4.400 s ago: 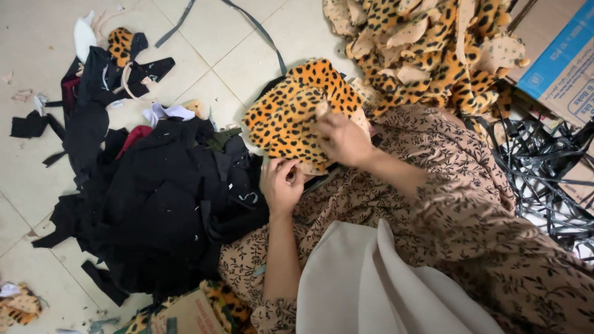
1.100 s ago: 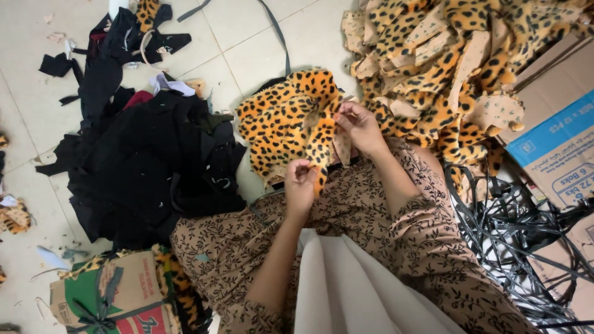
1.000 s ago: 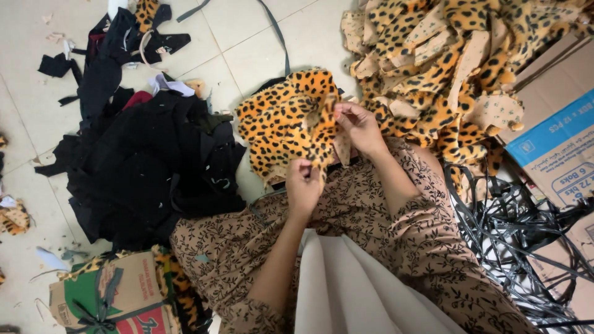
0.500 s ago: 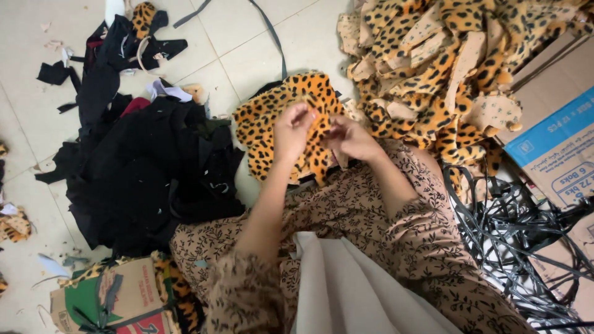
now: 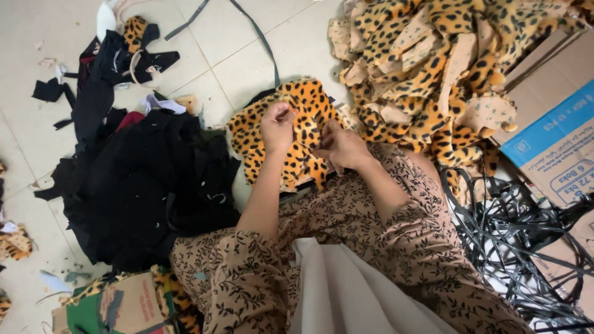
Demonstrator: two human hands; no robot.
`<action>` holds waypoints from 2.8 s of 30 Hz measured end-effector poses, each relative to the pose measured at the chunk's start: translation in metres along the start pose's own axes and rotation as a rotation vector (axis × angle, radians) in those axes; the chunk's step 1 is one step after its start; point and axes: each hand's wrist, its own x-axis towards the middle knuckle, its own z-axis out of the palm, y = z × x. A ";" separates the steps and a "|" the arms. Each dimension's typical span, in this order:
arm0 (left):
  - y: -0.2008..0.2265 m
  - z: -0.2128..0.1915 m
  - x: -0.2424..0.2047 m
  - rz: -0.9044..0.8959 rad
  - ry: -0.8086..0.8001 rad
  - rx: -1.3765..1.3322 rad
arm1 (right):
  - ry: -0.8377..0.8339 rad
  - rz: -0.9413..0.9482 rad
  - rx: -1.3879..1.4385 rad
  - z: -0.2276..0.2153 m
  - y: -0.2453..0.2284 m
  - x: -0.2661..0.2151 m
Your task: The person sits on the floor and folds a leopard-print fabric piece, then places a cardboard box on top of it. They then pick up several black fabric pieces from a pile and fold each one, stacking them on the box.
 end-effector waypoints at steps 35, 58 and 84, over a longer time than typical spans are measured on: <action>0.051 -0.028 -0.113 0.602 -0.165 0.880 | 0.004 0.064 -0.083 -0.001 0.002 0.006; 0.055 0.014 -0.076 0.793 0.041 0.770 | 0.608 -0.281 0.083 0.010 0.015 0.023; 0.150 0.040 -0.053 -0.030 -0.352 -0.118 | 0.148 -0.002 2.282 -0.037 0.007 0.011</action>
